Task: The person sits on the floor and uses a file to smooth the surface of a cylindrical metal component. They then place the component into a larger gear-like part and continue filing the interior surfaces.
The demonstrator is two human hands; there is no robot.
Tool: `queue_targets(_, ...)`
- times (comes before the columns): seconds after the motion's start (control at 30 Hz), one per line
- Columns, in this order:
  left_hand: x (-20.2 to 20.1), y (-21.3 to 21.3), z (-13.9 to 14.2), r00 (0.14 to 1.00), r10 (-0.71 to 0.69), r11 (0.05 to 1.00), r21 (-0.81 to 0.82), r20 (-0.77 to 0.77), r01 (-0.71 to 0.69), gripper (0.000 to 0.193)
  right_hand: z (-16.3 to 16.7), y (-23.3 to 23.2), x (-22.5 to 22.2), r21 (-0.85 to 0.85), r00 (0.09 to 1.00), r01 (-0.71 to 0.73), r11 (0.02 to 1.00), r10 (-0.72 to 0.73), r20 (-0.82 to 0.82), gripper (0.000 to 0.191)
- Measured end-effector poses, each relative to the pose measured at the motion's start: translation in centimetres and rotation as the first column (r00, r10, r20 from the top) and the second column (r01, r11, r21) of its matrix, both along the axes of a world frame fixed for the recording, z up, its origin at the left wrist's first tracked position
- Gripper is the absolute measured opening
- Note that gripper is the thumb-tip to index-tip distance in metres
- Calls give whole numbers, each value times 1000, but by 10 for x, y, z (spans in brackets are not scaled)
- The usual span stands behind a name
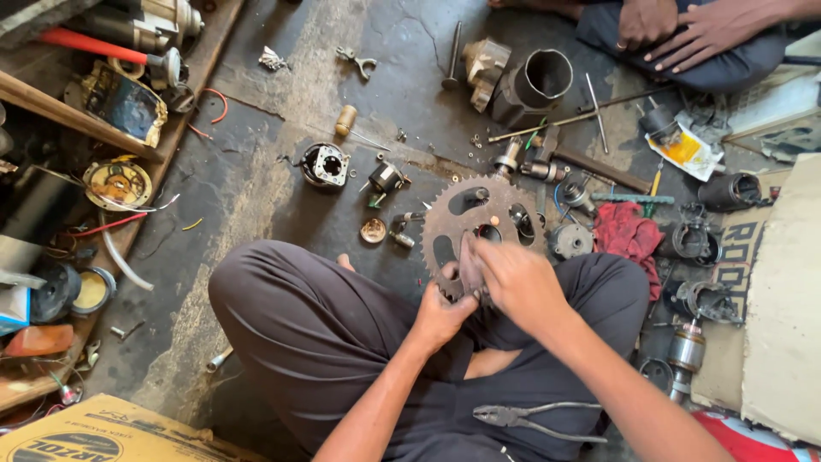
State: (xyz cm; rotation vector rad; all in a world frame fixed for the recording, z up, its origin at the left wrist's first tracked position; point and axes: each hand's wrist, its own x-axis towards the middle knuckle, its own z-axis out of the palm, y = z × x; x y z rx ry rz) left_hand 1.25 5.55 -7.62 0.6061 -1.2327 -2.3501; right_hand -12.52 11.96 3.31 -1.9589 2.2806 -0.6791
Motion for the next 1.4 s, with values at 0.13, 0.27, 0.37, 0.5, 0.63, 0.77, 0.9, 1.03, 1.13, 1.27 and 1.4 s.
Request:
queue_targets(0.13, 1, 3, -5, 1000, 6, 999, -44, 28, -5, 25, -1, 28, 18, 119, 1000, 10, 993, -10, -1, 32)
queue_targets(0.27, 4, 4, -6, 1000, -6, 999, 52, 23, 5, 27, -14, 11, 19, 93, 998, 33, 995, -27, -63, 35)
queue_targets(0.37, 3, 1, -1, 1000, -3, 999, 45, 25, 2, 26, -16, -12, 8, 45, 997, 37, 998, -34, -68, 34)
queue_targets(0.5, 0, 1, 2, 999, 3, 1000, 15, 38, -4, 23, -3, -9, 0, 55, 999, 30, 998, -31, 9, 28)
queue_targets(0.63, -1, 3, -5, 999, 18, 1000, 6, 49, -18, 22, 4, 21, 15, 89, 1000, -25, 996, 26, -9, 30)
queue_targets(0.77, 4, 3, -10, 1000, -3, 1000, 8, 26, 2, 22, -6, 17, 19, 96, 999, 9, 995, -5, -45, 32)
queue_targets(0.9, 4, 2, -7, 1000, -11, 999, 31, 25, 10, 24, -10, -11, 6, 13, 998, 15, 1000, -14, -67, 41)
queue_targets(1.03, 0, 1, -2, 1000, 2, 998, 59, 9, -3, 27, -1, -13, 0, 38, 998, -8, 999, 10, -69, 34)
queue_targets(1.13, -1, 2, -4, 1000, -2, 999, 35, 26, 1, 23, 4, 9, 10, 122, 997, 0, 992, 10, -80, 32)
queue_targets(1.27, 1, 5, -9, 999, -9, 998, 68, 33, 6, 27, -1, 22, 22, 147, 994, -9, 989, 25, -108, 37)
queue_targets(1.4, 2, 3, -7, 1000, 0, 1000, 27, 19, -1, 25, -9, 2, 17, 91, 993, 7, 996, 3, -117, 34)
